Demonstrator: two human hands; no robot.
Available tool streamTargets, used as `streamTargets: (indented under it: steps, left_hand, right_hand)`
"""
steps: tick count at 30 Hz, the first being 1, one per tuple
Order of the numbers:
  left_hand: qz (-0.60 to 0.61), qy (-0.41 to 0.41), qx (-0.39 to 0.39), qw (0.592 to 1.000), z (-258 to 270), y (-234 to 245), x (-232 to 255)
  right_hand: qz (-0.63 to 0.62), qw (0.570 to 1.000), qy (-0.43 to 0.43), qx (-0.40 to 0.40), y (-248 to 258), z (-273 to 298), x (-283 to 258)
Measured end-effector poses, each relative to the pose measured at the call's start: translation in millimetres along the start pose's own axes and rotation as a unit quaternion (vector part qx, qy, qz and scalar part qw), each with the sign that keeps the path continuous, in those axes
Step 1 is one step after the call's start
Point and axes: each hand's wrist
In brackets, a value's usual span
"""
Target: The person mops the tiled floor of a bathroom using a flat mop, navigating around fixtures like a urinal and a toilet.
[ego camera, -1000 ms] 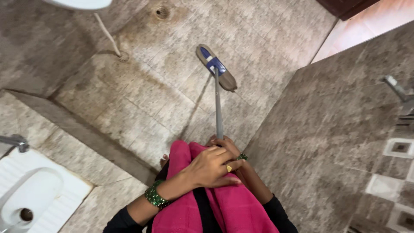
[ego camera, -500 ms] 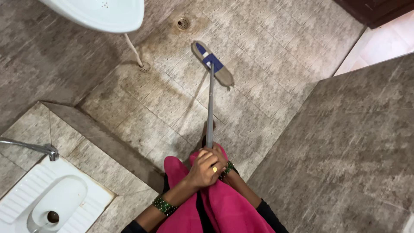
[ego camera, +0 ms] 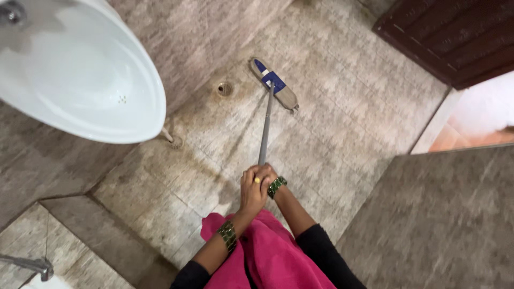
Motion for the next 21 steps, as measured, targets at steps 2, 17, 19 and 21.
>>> streamTargets:
  steps: [2,17,19,21]
  left_hand:
    - [-0.012,0.048,0.029,0.998,-57.0,-11.4,-9.7]
    - [0.038,0.136,-0.101,0.985,-115.3,-18.5,-51.8]
    - [0.038,0.093,-0.047,0.994,-92.5,2.0,-60.5]
    - [0.041,0.144,-0.076,0.986,-62.9,32.7,-68.2]
  right_hand:
    - [-0.150,0.988,0.012,0.029,40.2,-35.3,-44.0]
    - [-0.243,0.958,-0.073,0.131,94.8,-102.5,-121.3]
    - [-0.253,0.957,-0.088,0.113,65.9,-105.2,-114.9]
    - [-0.289,0.949,-0.091,0.083,27.4,-104.4,-99.3]
Point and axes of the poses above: each hand's wrist, its own z-axis away from the middle knuckle, its own y-axis out of the back of the hand, x = y × z, and after that the axes turned 12 degrees about -x, right-handed
